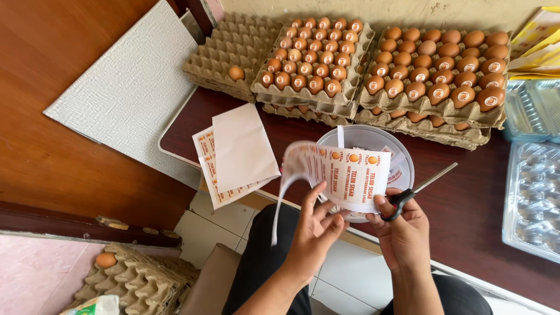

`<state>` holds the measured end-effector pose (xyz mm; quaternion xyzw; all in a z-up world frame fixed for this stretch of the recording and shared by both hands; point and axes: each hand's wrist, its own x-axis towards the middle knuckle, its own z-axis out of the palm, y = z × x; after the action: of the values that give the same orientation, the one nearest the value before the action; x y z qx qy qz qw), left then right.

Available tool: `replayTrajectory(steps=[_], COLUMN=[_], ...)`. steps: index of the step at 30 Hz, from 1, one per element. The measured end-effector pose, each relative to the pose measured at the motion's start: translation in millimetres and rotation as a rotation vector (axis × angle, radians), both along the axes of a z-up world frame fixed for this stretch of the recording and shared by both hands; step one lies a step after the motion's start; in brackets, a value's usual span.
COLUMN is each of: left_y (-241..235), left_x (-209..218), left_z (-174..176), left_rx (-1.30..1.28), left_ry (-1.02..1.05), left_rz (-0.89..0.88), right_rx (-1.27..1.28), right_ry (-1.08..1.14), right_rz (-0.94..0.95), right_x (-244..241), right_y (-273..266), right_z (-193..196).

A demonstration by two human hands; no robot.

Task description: The person sits on the floor and uses scissors to cut individual stickers from a long printed sheet. The cut stickers are placed into a white bowl, while egg cartons and plastic trays are visible on the table nearby.

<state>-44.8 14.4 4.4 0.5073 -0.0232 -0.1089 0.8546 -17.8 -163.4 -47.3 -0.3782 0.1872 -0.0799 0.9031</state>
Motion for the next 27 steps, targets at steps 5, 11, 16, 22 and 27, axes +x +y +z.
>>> replayTrajectory(steps=[5, 11, 16, 22, 27], left_y=[-12.0, -24.9, -23.9, -24.9, -27.6], left_x=[3.5, 3.9, 9.6, 10.0, 8.4], left_z=[9.0, -17.5, -16.6, -2.6, -3.7], left_rx=[-0.241, -0.219, -0.079, 0.105, 0.145], left_ry=[0.169, 0.128, -0.21, -0.467, -0.448], left_rz=[0.089, 0.126, 0.11, 0.115, 0.121], right_rx=[0.003, -0.031, -0.031, -0.031, -0.046], right_ry=[0.043, 0.061, 0.074, 0.045, 0.044], right_rz=[0.012, 0.013, 0.001, 0.033, 0.017], right_x=[-2.6, -5.1, -4.8, -5.4, -6.0], right_y=[7.8, 10.3, 9.3, 9.5, 7.4], right_z=[6.4, 6.5, 8.9, 10.4, 11.9])
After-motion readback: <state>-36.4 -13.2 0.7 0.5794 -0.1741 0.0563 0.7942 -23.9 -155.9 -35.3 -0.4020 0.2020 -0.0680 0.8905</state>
